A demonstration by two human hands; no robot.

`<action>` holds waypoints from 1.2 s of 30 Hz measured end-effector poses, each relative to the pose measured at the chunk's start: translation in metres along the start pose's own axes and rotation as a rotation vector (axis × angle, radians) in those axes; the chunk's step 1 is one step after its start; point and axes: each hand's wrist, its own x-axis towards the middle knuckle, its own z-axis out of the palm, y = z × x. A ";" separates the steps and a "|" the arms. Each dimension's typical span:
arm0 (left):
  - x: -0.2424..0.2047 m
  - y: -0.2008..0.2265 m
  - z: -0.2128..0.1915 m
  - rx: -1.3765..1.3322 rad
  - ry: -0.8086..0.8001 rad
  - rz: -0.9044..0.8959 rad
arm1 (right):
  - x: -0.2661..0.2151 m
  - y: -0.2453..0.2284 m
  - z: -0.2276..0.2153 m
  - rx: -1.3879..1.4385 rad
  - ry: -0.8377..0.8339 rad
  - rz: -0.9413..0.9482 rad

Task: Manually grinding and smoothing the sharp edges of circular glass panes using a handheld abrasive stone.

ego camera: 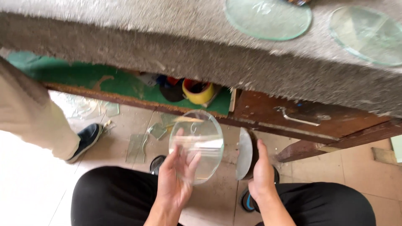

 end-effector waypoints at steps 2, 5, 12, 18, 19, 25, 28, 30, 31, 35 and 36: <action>-0.006 0.003 0.017 0.086 0.030 0.094 | 0.010 0.006 -0.004 0.000 -0.055 -0.037; -0.015 0.007 0.029 0.113 0.051 0.138 | 0.016 0.011 -0.005 0.046 -0.075 -0.088; -0.016 0.009 0.016 0.205 -0.220 0.225 | 0.000 0.007 0.002 -0.016 -0.091 -0.083; -0.013 0.009 0.009 0.176 -0.290 0.210 | -0.006 0.005 0.009 0.010 -0.109 -0.098; -0.013 0.009 0.009 0.167 -0.278 0.200 | -0.007 0.004 0.011 0.010 -0.105 -0.087; -0.012 0.011 0.006 0.157 -0.317 0.214 | -0.004 0.008 0.009 0.039 -0.108 -0.087; -0.011 0.009 0.005 0.122 -0.313 0.221 | 0.006 0.019 0.004 0.083 -0.151 -0.161; -0.010 0.009 0.005 0.088 -0.292 0.224 | -0.001 0.024 0.009 0.096 -0.144 -0.154; -0.009 0.009 0.005 0.055 -0.267 0.229 | -0.004 0.027 0.012 0.108 -0.138 -0.144; -0.005 0.004 0.004 0.087 -0.223 0.250 | -0.014 0.044 0.014 0.146 -0.138 -0.135; -0.005 0.003 0.005 0.102 -0.188 0.265 | -0.013 0.049 0.014 0.203 -0.129 -0.117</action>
